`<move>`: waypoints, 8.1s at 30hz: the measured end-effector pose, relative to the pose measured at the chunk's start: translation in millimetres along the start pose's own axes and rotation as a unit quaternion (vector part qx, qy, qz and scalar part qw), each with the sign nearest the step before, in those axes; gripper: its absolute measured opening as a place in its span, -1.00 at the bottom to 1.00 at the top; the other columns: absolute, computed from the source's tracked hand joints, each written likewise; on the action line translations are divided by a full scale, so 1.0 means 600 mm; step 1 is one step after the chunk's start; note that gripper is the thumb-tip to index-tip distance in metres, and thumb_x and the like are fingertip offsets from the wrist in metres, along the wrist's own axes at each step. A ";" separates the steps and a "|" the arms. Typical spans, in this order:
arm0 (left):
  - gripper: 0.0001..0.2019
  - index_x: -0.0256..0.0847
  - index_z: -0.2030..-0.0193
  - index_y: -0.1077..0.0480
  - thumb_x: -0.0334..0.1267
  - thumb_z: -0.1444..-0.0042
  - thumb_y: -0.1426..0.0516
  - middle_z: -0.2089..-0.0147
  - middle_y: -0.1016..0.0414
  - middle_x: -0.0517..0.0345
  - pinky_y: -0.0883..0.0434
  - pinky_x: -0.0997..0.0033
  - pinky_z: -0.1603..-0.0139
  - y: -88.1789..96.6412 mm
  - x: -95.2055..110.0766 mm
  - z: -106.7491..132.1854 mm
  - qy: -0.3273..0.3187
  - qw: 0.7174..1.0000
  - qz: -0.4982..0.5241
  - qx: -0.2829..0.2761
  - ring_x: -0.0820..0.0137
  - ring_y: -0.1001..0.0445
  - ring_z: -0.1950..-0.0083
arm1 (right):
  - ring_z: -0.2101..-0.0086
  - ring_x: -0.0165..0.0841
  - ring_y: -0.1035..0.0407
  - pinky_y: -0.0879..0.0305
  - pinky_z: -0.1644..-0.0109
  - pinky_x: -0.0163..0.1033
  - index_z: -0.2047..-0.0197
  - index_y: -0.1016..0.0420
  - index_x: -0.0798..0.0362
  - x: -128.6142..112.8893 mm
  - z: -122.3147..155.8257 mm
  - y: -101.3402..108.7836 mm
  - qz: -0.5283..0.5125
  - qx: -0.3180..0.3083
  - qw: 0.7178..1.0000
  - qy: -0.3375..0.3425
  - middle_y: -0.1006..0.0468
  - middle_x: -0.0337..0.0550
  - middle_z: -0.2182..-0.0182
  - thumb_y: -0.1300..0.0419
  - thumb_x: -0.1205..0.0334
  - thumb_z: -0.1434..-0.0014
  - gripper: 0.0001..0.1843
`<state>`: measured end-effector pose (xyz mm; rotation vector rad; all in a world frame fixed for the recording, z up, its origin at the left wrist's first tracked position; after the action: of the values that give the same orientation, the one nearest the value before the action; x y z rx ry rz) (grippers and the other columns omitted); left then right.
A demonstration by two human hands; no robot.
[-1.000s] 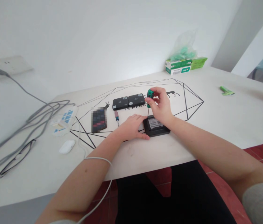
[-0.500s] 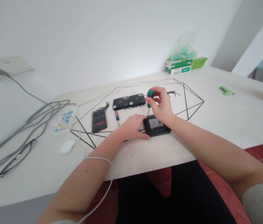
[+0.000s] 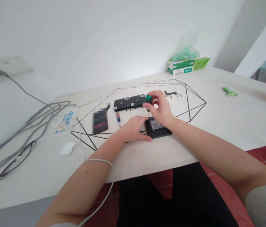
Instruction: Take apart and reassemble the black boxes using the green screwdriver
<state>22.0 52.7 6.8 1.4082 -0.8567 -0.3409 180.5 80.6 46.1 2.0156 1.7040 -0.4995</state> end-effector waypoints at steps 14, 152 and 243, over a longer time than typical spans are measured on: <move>-0.01 -0.23 -0.38 -0.33 0.45 0.00 -0.31 -0.30 -0.46 -0.26 -0.33 -0.16 -0.34 0.000 0.000 0.002 0.002 1.000 -0.014 -0.002 -0.18 -0.42 -0.30 | 0.20 -0.33 -0.47 -0.55 0.24 -0.19 -0.08 -0.38 -0.12 0.015 -0.007 -0.007 -0.129 -0.037 0.987 -0.090 -0.50 -0.16 0.13 -0.17 -0.18 -0.41 -0.63; -0.06 -0.21 -0.37 -0.33 0.43 -0.03 -0.31 -0.29 -0.47 -0.25 -0.34 -0.17 -0.32 0.004 0.004 0.003 0.000 1.000 -0.017 -0.007 -0.17 -0.43 -0.28 | 0.18 -0.30 -0.36 -0.47 0.24 -0.18 -0.03 -0.39 -0.13 0.004 -0.010 -0.011 -0.143 -0.095 0.980 -0.096 -0.43 -0.17 0.13 -0.31 -0.12 -0.31 -0.64; -0.08 -0.23 -0.35 -0.33 0.41 -0.05 -0.31 -0.27 -0.48 -0.26 -0.34 -0.15 -0.32 0.006 0.009 0.002 0.000 1.000 -0.020 -0.016 -0.16 -0.43 -0.28 | 0.21 -0.30 -0.35 -0.43 0.09 -0.07 -0.12 -0.32 -0.11 -0.004 -0.007 -0.006 -0.029 -0.090 0.995 -0.042 -0.47 -0.15 0.08 -0.32 -0.03 -0.28 -0.57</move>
<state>23.7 48.6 11.6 1.3976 -0.8212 -0.3834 176.5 81.7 50.5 1.7992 1.6968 -0.4268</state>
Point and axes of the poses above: each hand's wrist, its own z-axis away from the middle knuckle, its own y-axis out of the back of the hand, x = y × z, the point moved 5 cm from there along -z, towards the middle knuckle
